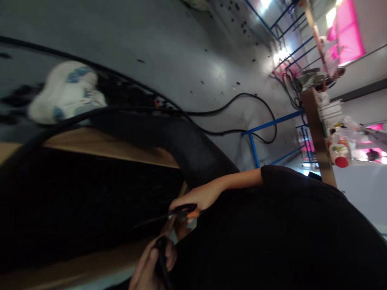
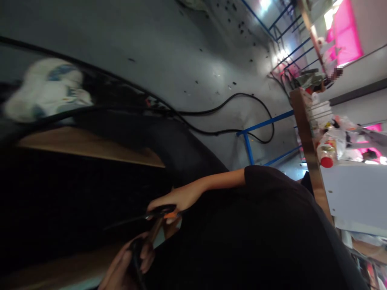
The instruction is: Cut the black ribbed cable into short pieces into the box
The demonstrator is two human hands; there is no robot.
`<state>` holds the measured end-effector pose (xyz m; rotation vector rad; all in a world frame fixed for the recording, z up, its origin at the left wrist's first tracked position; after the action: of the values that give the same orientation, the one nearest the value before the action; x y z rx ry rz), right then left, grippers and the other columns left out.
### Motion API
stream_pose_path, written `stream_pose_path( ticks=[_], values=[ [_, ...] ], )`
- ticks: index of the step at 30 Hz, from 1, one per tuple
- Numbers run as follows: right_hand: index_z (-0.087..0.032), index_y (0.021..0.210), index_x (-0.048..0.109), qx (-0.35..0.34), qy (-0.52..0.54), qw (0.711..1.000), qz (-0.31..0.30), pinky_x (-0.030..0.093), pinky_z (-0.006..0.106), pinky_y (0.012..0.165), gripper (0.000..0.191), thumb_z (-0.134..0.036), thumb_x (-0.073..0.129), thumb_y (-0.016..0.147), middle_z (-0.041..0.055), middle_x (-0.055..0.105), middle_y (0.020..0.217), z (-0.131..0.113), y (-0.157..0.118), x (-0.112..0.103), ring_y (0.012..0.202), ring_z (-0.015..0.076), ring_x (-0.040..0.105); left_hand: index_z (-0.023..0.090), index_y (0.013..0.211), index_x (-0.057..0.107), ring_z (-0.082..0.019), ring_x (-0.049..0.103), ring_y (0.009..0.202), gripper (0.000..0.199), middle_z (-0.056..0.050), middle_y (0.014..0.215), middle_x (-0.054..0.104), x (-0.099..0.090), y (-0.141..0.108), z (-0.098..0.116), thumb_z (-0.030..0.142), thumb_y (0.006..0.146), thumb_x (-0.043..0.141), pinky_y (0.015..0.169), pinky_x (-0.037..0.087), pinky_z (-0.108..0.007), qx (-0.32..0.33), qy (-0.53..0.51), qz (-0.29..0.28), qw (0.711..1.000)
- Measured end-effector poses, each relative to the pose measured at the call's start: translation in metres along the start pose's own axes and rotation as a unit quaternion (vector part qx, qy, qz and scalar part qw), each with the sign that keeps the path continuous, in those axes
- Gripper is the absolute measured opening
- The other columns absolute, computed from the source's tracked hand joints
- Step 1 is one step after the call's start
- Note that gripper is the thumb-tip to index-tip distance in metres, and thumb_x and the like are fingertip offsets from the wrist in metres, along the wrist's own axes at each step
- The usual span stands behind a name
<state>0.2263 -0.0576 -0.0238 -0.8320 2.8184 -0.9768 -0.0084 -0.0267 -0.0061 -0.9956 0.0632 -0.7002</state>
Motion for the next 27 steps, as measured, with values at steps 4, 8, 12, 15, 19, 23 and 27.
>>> stream_pose_path(
  ticks=[4,8,12,15,19,23,27],
  values=[
    [-0.010,0.139,0.059,-0.006,-0.045,0.999,-0.005,0.053,0.022,0.099,0.052,-0.025,0.084,0.097,0.0150,0.072,0.137,-0.007,-0.017,0.012,0.115,0.0175,0.070,0.059,0.095,0.085,-0.027,0.048,0.068,0.015,-0.001,0.073,0.057,-0.001,-0.028,-0.005,0.064,0.088,0.073,0.064,0.041,-0.046,0.051,-0.023,0.055,0.997],
    [-0.010,0.150,0.059,-0.038,-0.113,0.993,-0.013,0.053,0.030,0.112,0.058,-0.031,0.080,0.100,0.0187,0.069,0.150,-0.014,-0.029,0.023,0.128,0.0210,0.069,0.049,0.108,0.085,-0.023,0.058,0.084,0.020,0.003,0.088,0.070,-0.006,-0.043,-0.021,0.052,0.088,0.086,0.081,0.049,-0.040,0.147,-0.096,0.150,0.973],
    [-0.013,0.151,0.063,-0.088,-0.235,0.968,-0.001,0.051,0.042,0.118,0.061,-0.035,0.080,0.096,0.0179,0.072,0.142,-0.021,-0.028,0.021,0.128,0.0256,0.069,0.026,0.110,0.081,-0.015,0.063,0.085,0.043,0.001,0.095,0.076,-0.012,-0.032,-0.039,0.050,0.078,0.098,0.080,0.052,-0.029,0.267,-0.190,0.150,0.933],
    [-0.020,0.150,0.066,-0.112,-0.238,0.964,-0.026,0.055,0.038,0.107,0.058,-0.035,0.077,0.095,0.0124,0.074,0.137,-0.029,-0.025,0.021,0.119,0.0229,0.072,0.021,0.111,0.077,-0.014,0.069,0.088,0.049,-0.003,0.105,0.076,-0.014,-0.021,-0.048,0.050,0.078,0.099,0.078,0.055,-0.025,0.278,-0.228,0.132,0.924],
    [-0.020,0.144,0.069,-0.084,-0.232,0.968,-0.049,0.053,0.033,0.092,0.054,-0.033,0.078,0.092,0.0075,0.078,0.120,-0.038,-0.028,0.025,0.099,0.0198,0.072,0.020,0.104,0.078,-0.015,0.068,0.084,0.049,-0.005,0.101,0.074,-0.008,-0.019,-0.046,0.057,0.079,0.097,0.074,0.057,-0.025,0.278,-0.246,0.126,0.920],
    [-0.017,0.138,0.069,-0.084,-0.245,0.965,-0.053,0.051,0.032,0.088,0.049,-0.035,0.077,0.093,0.0067,0.077,0.114,-0.039,-0.028,0.029,0.095,0.0183,0.069,0.020,0.099,0.080,-0.013,0.065,0.079,0.047,-0.004,0.094,0.072,-0.003,-0.018,-0.045,0.058,0.077,0.098,0.068,0.056,-0.022,0.275,-0.249,0.117,0.921],
    [-0.018,0.139,0.068,-0.076,-0.255,0.962,-0.067,0.049,0.031,0.086,0.049,-0.036,0.076,0.094,0.0046,0.074,0.113,-0.036,-0.024,0.026,0.092,0.0164,0.066,0.020,0.098,0.081,-0.012,0.065,0.077,0.046,-0.004,0.097,0.073,-0.004,-0.013,-0.049,0.057,0.076,0.099,0.065,0.055,-0.020,0.260,-0.260,0.111,0.923]
  ],
)
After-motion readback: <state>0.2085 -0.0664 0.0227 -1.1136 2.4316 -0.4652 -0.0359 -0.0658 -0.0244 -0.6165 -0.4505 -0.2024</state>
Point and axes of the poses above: each hand's wrist, its own y-axis towards the middle knuckle, its own x-axis out of the palm, z = x × y, the point moved 3 cm from there along y, towards the middle knuckle
